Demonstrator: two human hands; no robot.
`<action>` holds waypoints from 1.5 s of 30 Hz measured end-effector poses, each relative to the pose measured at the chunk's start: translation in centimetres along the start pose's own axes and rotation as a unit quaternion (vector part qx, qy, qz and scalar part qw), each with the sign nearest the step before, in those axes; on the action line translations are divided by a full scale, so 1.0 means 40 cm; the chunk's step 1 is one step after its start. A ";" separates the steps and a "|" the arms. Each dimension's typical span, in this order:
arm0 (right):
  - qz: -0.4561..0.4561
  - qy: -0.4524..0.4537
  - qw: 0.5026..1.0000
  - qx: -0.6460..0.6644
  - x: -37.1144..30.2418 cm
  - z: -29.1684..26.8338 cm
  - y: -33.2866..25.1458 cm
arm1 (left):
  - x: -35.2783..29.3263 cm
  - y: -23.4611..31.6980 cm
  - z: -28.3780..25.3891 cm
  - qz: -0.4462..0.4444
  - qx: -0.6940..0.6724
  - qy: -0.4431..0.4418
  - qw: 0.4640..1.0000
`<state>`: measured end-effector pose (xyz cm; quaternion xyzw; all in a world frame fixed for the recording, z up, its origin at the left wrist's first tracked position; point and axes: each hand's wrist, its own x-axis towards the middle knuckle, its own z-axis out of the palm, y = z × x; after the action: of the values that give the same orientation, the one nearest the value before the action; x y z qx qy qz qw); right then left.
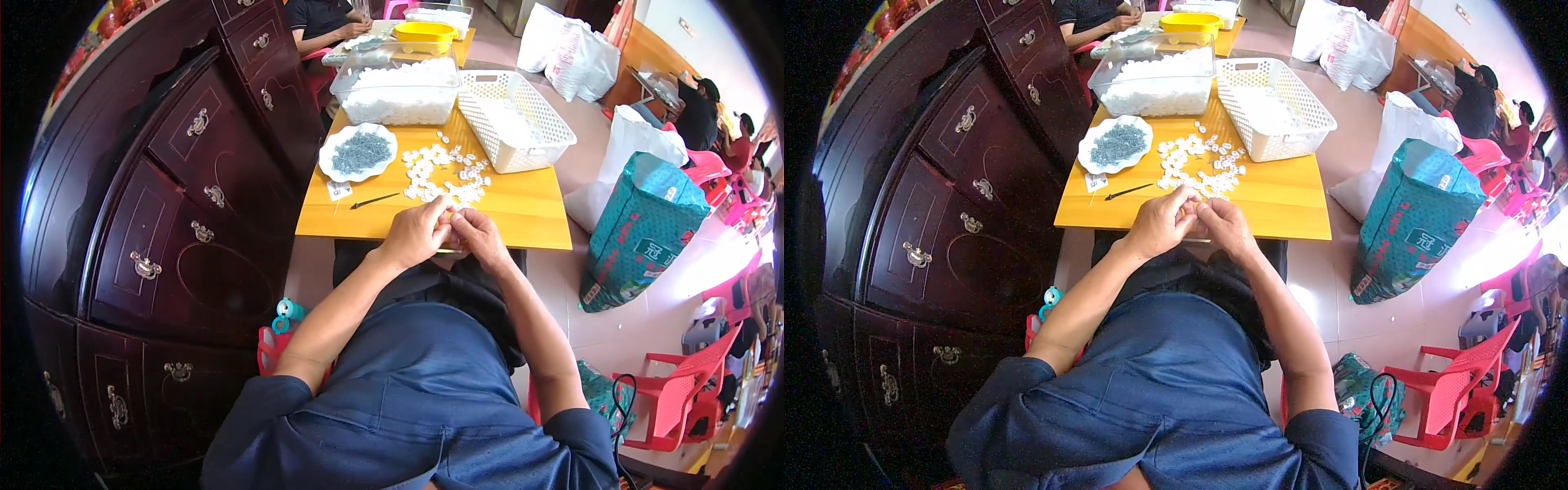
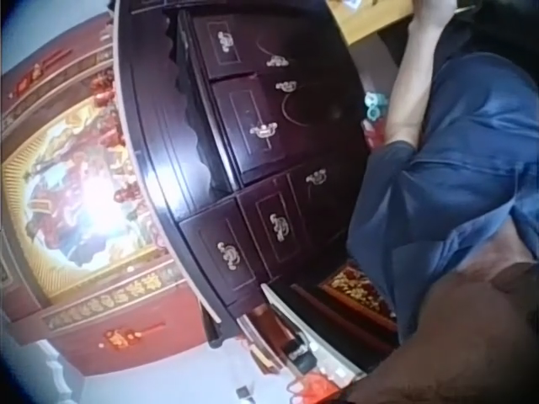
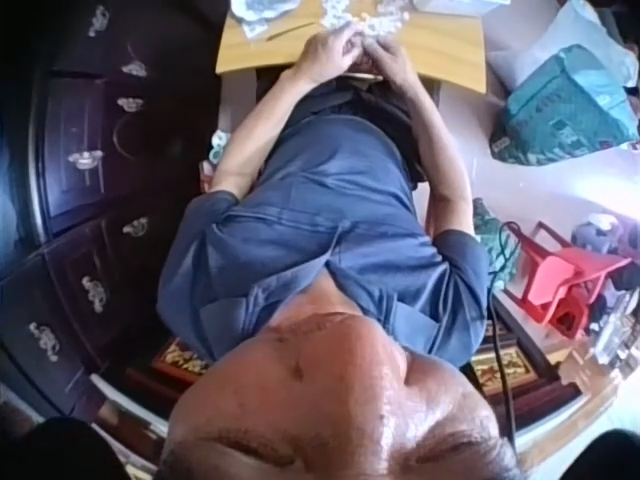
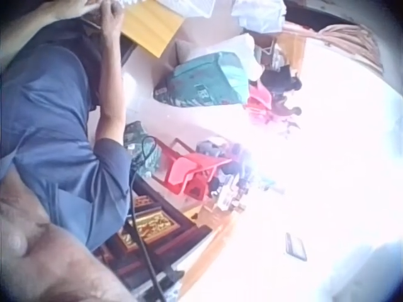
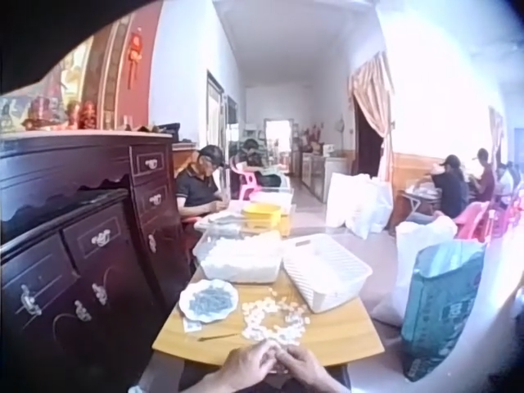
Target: Assembling small white plastic components by manually inserting metal pins.
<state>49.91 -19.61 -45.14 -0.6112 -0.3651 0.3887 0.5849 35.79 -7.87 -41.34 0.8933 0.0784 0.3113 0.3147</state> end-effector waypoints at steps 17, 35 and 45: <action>-0.016 0.007 1.000 0.014 -0.001 0.006 -0.048 | -0.006 -0.058 0.016 -0.038 -0.104 0.082 0.991; -0.205 0.191 0.825 -0.491 0.229 -0.117 0.020 | -0.028 -0.156 0.032 -0.089 -0.128 0.068 0.985; -0.199 0.180 0.848 -0.457 0.179 -0.116 0.001 | -0.026 -0.142 0.020 -0.113 -0.121 0.046 0.985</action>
<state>57.18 -15.15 -45.47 -0.7826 -0.5040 -0.0636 0.3599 35.77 -4.17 -45.83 0.8188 0.1550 0.3220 0.4493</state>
